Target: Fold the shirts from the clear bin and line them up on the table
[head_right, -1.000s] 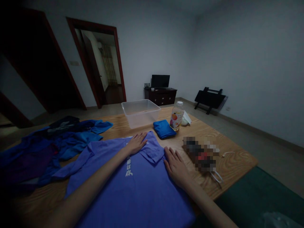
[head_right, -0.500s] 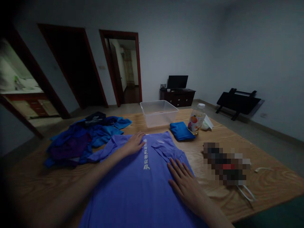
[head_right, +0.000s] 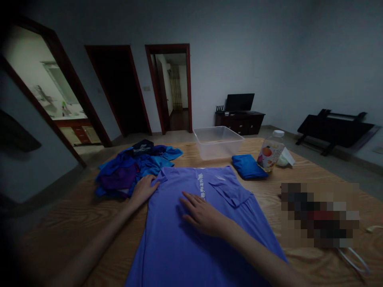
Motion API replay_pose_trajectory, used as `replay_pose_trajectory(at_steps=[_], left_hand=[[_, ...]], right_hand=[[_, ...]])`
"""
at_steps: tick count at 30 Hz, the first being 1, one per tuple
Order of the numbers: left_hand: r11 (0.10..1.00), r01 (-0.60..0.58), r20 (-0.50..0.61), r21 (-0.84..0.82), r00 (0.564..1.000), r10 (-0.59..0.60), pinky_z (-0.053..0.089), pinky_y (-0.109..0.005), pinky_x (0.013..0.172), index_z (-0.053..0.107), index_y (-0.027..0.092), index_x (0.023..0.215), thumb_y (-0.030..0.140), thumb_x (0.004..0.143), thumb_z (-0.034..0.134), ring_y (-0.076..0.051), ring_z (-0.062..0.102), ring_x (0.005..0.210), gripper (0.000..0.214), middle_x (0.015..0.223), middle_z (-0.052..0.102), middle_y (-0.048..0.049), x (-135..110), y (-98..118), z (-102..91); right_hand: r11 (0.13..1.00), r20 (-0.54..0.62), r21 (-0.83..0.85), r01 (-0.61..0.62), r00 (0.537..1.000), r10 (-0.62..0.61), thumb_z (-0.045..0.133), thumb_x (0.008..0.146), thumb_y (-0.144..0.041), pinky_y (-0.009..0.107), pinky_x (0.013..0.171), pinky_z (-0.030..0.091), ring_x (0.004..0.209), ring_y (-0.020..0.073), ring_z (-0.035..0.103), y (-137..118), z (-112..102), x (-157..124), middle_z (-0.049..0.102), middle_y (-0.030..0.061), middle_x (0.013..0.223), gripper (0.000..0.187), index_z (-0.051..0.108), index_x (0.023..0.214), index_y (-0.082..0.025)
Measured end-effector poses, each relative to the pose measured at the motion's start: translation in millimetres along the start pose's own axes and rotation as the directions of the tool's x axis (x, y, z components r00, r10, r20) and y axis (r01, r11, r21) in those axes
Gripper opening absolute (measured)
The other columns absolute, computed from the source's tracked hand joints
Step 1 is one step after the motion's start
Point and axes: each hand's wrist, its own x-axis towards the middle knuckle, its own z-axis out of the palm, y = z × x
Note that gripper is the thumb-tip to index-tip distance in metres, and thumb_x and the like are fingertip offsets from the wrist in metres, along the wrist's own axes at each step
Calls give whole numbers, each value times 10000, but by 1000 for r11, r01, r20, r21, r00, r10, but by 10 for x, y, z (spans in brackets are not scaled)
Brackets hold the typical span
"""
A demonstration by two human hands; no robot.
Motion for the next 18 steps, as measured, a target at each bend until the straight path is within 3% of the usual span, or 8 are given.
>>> replay_pose_trajectory(at_steps=[4, 9, 14, 18], left_hand=[[990, 143, -28, 7, 989, -143, 556, -349, 913, 635, 175, 1270, 420, 1108, 418, -297, 757, 1116, 366, 1198, 784, -145, 289, -37, -236], [973, 222, -84, 62, 973, -217, 557, -383, 932, 615, 171, 1312, 428, 1097, 437, -343, 754, 1154, 379, 1203, 781, -184, 559, -11, -530], [984, 154, -71, 88, 986, -148, 547, -376, 968, 605, 161, 1321, 381, 1087, 471, -333, 746, 1177, 348, 1219, 775, -178, 665, 296, -701], [998, 17, -17, 62, 1000, -16, 551, -363, 951, 615, 200, 1309, 426, 1068, 541, -322, 756, 1136, 339, 1186, 784, -127, 464, 700, -676]], right_hand=[[998, -47, 1, 55, 997, -55, 437, 1139, -451, 536, 1325, 301, 1586, 309, 401, 108, 79, 480, 322, 143, 1759, 572, 439, 1656, -206], [998, -110, 45, 35, 994, -30, 420, 1143, -400, 513, 1329, 298, 1574, 277, 424, 285, 241, 662, 467, 157, 1681, 498, 540, 1564, -161], [985, -179, 169, 44, 984, -13, 380, 1145, -386, 498, 1321, 314, 1542, 252, 471, 362, 318, 636, 535, 145, 1630, 455, 576, 1501, -183], [874, -238, 481, -69, 949, 206, 345, 1146, -472, 453, 1219, 461, 1369, 234, 635, 432, 306, 640, 676, 109, 1471, 463, 597, 1451, -231]])
